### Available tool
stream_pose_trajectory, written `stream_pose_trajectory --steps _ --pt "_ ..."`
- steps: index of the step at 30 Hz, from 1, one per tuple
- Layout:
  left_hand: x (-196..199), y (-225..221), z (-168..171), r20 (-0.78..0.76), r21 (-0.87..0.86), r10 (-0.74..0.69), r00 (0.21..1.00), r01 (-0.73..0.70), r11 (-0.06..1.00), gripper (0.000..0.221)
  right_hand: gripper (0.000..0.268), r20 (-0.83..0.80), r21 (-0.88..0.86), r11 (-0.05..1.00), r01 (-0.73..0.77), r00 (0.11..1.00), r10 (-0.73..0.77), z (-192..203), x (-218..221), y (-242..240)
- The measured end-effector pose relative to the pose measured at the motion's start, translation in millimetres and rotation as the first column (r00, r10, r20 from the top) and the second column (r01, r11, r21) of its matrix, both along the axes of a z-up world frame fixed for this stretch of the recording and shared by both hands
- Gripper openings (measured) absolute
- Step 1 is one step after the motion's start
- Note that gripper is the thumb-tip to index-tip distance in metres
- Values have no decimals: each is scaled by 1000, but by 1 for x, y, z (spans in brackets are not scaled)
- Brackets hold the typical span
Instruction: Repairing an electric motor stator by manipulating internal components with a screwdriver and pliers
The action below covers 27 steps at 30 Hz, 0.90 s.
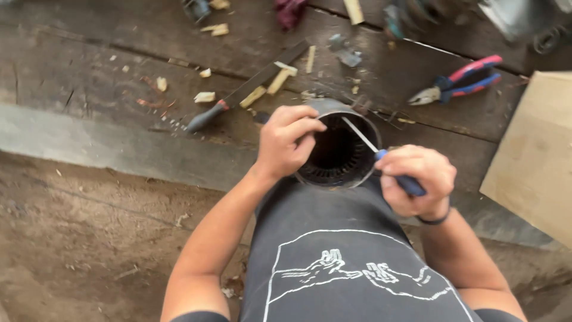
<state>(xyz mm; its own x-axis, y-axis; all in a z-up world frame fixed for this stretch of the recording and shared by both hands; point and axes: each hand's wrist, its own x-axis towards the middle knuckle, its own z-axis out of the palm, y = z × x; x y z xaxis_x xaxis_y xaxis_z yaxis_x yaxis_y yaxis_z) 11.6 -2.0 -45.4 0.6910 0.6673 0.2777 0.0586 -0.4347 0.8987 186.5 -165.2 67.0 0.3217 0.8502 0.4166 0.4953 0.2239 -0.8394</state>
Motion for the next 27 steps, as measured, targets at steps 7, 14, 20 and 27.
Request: stream_pose_trajectory --steps 7,14,20,27 --pt "-13 8 7 47 -124 -148 988 152 981 28 13 -47 -358 933 -45 998 30 31 9 25" --pt "-14 8 -3 71 -183 -153 986 163 969 31 6 139 -513 839 -180 947 288 43 13 82" --pt "-9 10 -9 -13 -138 -247 969 242 960 28 31 153 -670 673 -312 830 537 49 5 136" --pt "4 21 1 207 -374 -324 923 381 846 33 39 139 -726 611 -315 804 579 41 -9 153"
